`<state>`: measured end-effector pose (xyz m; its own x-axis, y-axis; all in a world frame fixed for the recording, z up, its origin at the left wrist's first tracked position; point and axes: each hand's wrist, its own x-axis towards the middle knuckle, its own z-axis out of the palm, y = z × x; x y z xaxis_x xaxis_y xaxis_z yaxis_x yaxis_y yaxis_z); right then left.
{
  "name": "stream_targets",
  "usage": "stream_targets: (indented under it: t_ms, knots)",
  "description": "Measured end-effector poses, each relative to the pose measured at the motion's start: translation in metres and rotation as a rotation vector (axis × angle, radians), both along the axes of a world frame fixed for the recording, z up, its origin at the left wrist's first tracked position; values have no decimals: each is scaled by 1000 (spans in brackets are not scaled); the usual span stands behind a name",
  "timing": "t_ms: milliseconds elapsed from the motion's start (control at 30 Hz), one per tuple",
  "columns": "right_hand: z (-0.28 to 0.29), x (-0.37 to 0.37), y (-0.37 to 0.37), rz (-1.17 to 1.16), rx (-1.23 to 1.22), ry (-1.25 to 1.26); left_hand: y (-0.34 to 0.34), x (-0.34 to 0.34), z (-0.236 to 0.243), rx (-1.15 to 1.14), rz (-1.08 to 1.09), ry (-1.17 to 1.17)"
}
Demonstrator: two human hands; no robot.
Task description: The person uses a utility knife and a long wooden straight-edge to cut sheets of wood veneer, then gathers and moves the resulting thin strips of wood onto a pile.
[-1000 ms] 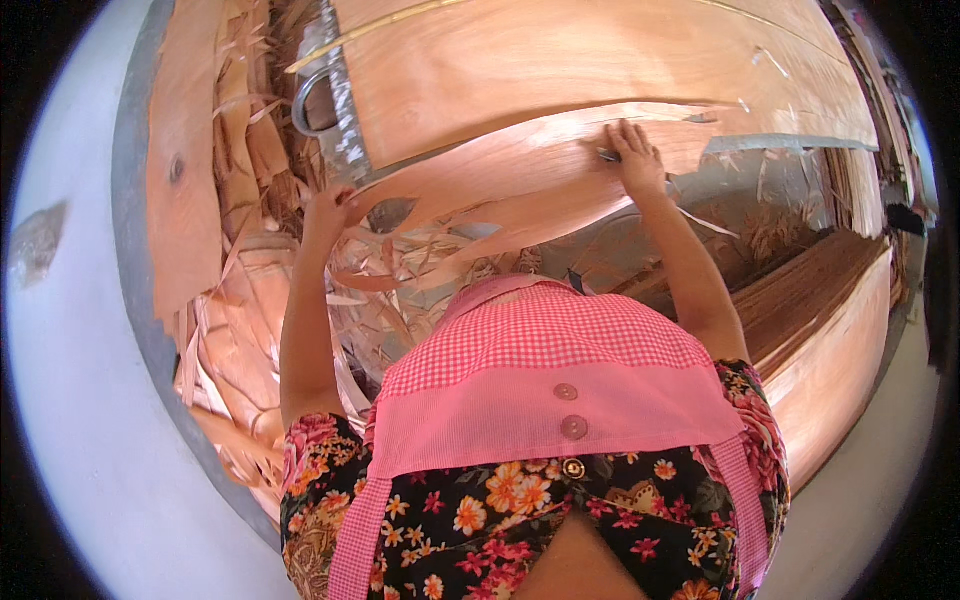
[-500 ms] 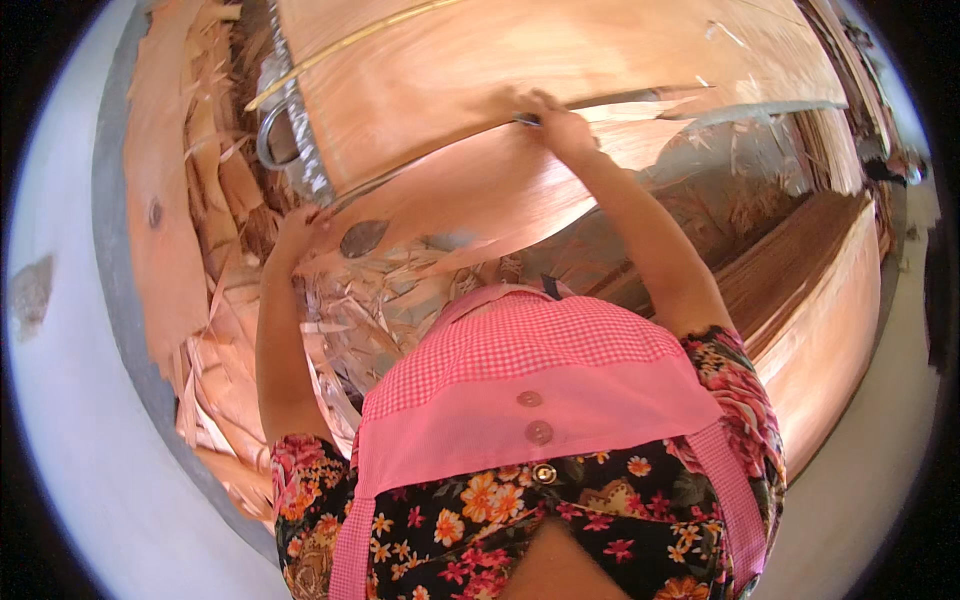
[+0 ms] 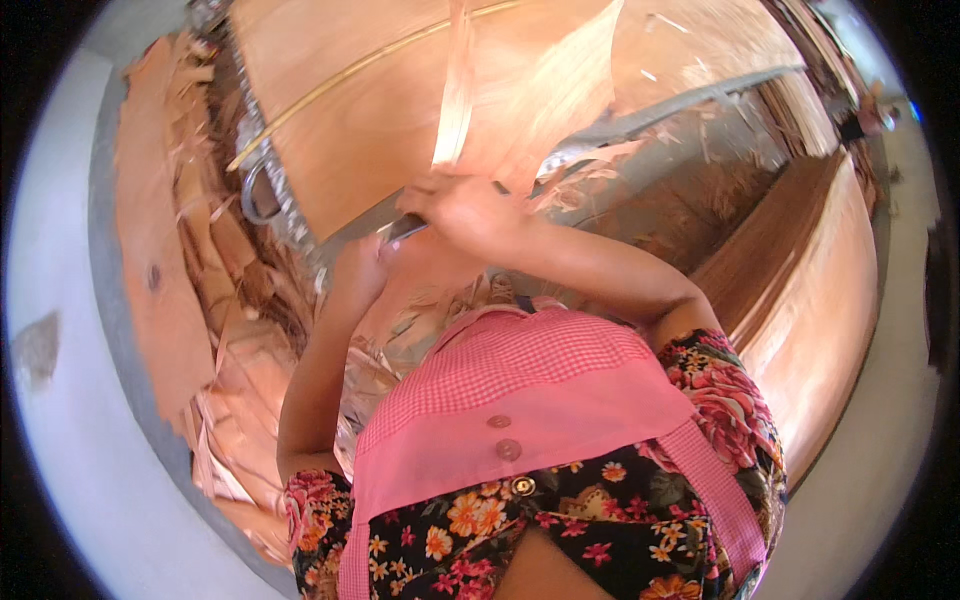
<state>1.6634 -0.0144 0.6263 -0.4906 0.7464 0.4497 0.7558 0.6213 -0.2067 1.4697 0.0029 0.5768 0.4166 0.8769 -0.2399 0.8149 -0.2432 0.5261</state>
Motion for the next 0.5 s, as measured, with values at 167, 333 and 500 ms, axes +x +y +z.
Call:
stream_targets:
  t_ms: [167,333,500]
  knots:
    - [22,7,-18,69,-278,418,-4,-54,-13,122,150,-375]
    - [6,12,-14,213,-413,689,-44,-154,13,246,707,-554]
    - [-77,-51,-43,-107,-987,760,-127,-256,36,453,1031,-572]
